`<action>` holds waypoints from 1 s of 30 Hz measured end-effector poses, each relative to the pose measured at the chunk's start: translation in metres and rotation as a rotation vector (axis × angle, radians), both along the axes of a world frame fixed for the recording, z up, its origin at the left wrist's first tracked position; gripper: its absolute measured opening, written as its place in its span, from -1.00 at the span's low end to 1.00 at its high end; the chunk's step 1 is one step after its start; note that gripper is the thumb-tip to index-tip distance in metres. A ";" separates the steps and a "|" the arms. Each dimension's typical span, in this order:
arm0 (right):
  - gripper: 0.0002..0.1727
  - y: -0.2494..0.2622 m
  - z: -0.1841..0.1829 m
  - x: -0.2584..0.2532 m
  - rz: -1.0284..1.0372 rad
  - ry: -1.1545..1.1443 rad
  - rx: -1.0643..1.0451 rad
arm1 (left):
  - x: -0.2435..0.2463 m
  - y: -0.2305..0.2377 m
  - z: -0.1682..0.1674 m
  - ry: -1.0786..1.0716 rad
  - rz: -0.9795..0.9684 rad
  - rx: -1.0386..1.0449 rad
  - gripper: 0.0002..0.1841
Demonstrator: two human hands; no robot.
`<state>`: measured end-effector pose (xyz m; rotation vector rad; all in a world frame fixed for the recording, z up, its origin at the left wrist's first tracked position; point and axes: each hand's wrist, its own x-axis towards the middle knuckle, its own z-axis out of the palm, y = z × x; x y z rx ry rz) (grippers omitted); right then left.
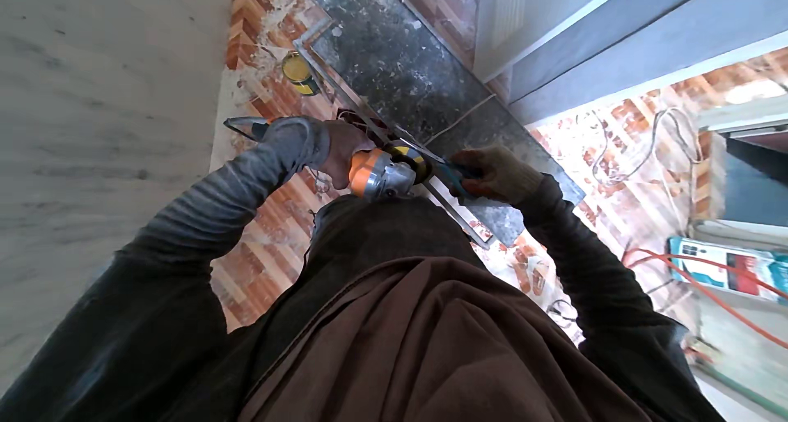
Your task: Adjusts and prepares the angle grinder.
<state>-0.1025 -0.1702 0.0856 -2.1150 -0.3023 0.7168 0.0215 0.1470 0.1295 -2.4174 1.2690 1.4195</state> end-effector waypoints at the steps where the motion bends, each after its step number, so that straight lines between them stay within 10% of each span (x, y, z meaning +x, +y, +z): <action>1: -0.58 0.000 0.000 -0.002 -0.014 0.027 0.027 | -0.001 0.000 0.000 -0.002 -0.004 -0.001 -0.20; 30: -0.64 -0.001 0.003 -0.001 0.004 0.066 0.087 | 0.005 -0.030 0.013 -0.205 -0.139 0.044 -0.32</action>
